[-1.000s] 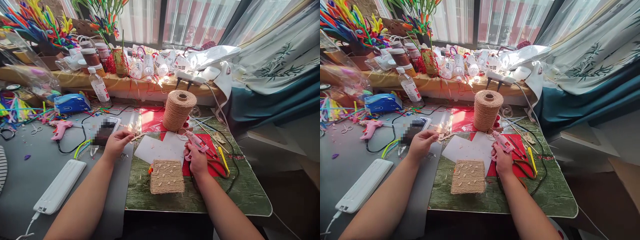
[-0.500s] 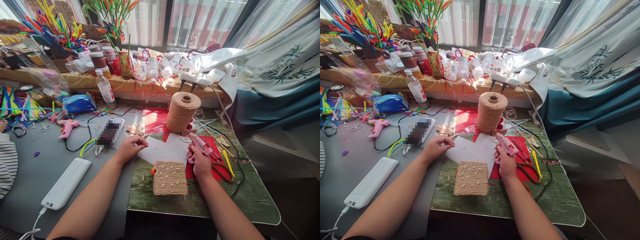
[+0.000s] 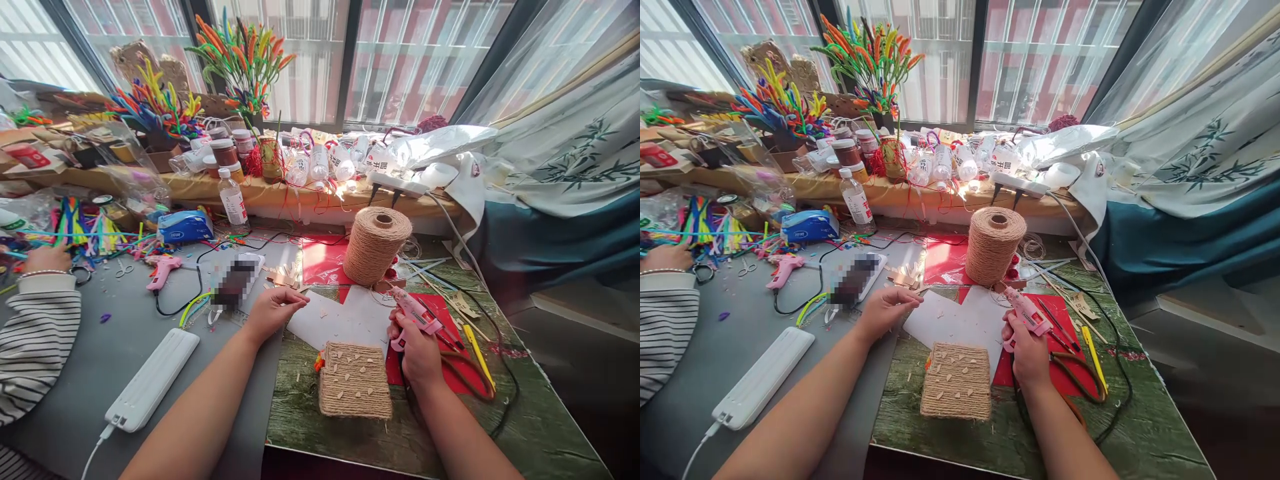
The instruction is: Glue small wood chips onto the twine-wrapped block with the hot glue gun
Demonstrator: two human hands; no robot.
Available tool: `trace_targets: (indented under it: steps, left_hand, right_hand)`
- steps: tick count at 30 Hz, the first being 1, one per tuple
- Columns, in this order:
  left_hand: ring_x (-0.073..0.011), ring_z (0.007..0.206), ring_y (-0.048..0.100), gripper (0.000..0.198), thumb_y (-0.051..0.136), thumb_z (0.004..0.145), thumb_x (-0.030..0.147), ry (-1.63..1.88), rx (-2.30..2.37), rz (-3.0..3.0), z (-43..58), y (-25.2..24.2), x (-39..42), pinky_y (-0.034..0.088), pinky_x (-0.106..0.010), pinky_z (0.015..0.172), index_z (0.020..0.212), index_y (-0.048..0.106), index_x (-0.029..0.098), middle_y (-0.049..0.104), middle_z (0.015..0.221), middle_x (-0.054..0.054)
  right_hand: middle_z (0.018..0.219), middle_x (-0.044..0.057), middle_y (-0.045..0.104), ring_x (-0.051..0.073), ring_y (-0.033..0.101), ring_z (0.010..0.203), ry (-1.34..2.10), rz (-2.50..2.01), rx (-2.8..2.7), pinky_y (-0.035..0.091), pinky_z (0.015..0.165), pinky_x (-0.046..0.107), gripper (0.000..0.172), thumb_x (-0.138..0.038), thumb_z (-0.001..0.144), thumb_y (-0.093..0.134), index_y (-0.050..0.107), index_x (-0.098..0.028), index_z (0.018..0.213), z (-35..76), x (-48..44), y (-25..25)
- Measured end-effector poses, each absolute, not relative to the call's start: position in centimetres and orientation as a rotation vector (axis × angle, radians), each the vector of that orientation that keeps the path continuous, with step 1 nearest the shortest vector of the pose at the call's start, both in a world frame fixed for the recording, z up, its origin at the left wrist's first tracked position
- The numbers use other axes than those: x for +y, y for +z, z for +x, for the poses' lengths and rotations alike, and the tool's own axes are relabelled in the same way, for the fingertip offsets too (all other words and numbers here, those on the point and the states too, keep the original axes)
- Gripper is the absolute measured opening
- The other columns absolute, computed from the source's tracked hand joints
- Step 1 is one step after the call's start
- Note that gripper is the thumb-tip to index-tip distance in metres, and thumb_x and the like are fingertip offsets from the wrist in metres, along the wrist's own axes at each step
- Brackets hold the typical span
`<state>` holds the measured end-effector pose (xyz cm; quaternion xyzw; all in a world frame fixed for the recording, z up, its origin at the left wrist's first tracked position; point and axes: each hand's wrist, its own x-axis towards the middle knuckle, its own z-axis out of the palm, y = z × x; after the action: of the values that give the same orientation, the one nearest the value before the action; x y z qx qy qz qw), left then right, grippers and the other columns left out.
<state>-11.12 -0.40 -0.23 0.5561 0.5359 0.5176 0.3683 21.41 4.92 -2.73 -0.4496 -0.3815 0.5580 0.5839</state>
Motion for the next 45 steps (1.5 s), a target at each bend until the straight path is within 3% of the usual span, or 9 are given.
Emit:
trace_targets:
  steps: [7,13,21,27,32,38,41,43,45]
  left_hand:
    - [-0.0248,0.089,0.075,0.033,0.082,0.081,0.049,1.426,1.376,1.231,-11.7,0.2,0.0,0.059,-0.039,0.082,0.088,0.076,0.018,0.081,0.097,-0.012]
    - [-0.0211,0.082,0.071,0.04,0.07,0.091,0.055,1.409,1.39,1.241,-12.3,-0.1,0.3,0.055,-0.033,0.077,0.095,0.076,0.016,0.078,0.09,-0.011]
    - [-0.0153,0.058,0.049,0.051,0.058,0.098,0.058,1.643,1.296,1.227,-12.7,-1.3,1.0,0.044,-0.029,0.059,0.063,0.046,0.022,0.047,0.06,0.001]
    - [-0.0208,0.079,0.068,0.043,0.07,0.088,0.061,1.655,1.432,1.245,-12.3,-0.7,0.7,0.056,-0.034,0.078,0.079,0.068,0.02,0.072,0.08,-0.006]
    - [-0.0273,0.097,0.074,0.035,0.088,0.074,0.048,1.608,1.425,1.201,-12.3,-0.5,0.3,0.058,-0.043,0.095,0.089,0.077,0.018,0.079,0.096,-0.011]
    - [-0.0259,0.089,0.073,0.032,0.092,0.069,0.04,1.695,1.385,1.197,-12.1,-0.1,0.4,0.06,-0.043,0.092,0.071,0.068,0.02,0.077,0.089,-0.007]
    - [-0.025,0.088,0.073,0.035,0.091,0.068,0.04,1.688,1.402,1.194,-12.1,-0.1,0.3,0.06,-0.041,0.089,0.067,0.063,0.02,0.076,0.088,-0.006]
    - [-0.0247,0.087,0.072,0.035,0.09,0.07,0.043,1.624,1.481,1.235,-12.1,-0.3,0.1,0.059,-0.039,0.087,0.067,0.064,0.02,0.076,0.088,-0.006]
    - [-0.0247,0.087,0.072,0.032,0.085,0.076,0.048,1.529,1.578,1.309,-12.2,-0.5,-0.2,0.058,-0.039,0.086,0.071,0.069,0.02,0.077,0.088,-0.006]
  right_hand:
    - [0.063,-0.001,0.061,0.013,0.05,0.052,1.318,-1.073,-0.925,0.038,0.046,0.026,0.024,-0.04,0.08,0.081,0.071,-0.019,0.089,21.2,5.0,-3.2]
    - [0.058,-0.003,0.057,0.013,0.048,0.052,1.289,-1.128,-1.032,0.036,0.048,0.025,0.027,-0.045,0.084,0.076,0.069,-0.019,0.086,21.1,4.7,-2.9]
    - [0.055,-0.003,0.055,0.015,0.049,0.051,1.228,-1.221,-1.132,0.039,0.049,0.027,0.035,-0.054,0.079,0.072,0.066,-0.02,0.082,20.8,4.6,-2.6]
    - [0.057,-0.003,0.055,0.014,0.047,0.051,1.233,-1.187,-1.178,0.038,0.049,0.027,0.034,-0.053,0.078,0.075,0.066,-0.02,0.08,20.7,4.2,-1.3]
    - [0.062,-0.003,0.056,0.013,0.049,0.055,1.2,-1.096,-1.176,0.04,0.051,0.025,0.033,-0.05,0.082,0.074,0.07,-0.018,0.089,22.9,3.2,2.4]
    - [0.067,-0.001,0.058,0.012,0.049,0.055,1.066,-1.203,-1.126,0.037,0.045,0.023,0.039,-0.047,0.083,0.075,0.072,-0.017,0.109,30.7,2.0,5.3]
    - [0.077,0.002,0.066,0.012,0.05,0.055,1.003,-1.33,-1.169,0.041,0.045,0.024,0.05,-0.045,0.078,0.08,0.073,-0.018,0.12,36.0,2.3,5.0]
    - [0.083,0.004,0.069,0.011,0.048,0.052,0.963,-1.427,-1.204,0.041,0.042,0.025,0.056,-0.045,0.076,0.081,0.073,-0.02,0.125,39.4,2.6,4.2]
    - [0.073,0.002,0.067,0.011,0.045,0.048,0.914,-1.531,-1.251,0.039,0.041,0.026,0.059,-0.046,0.074,0.081,0.074,-0.018,0.125,42.3,2.6,3.0]
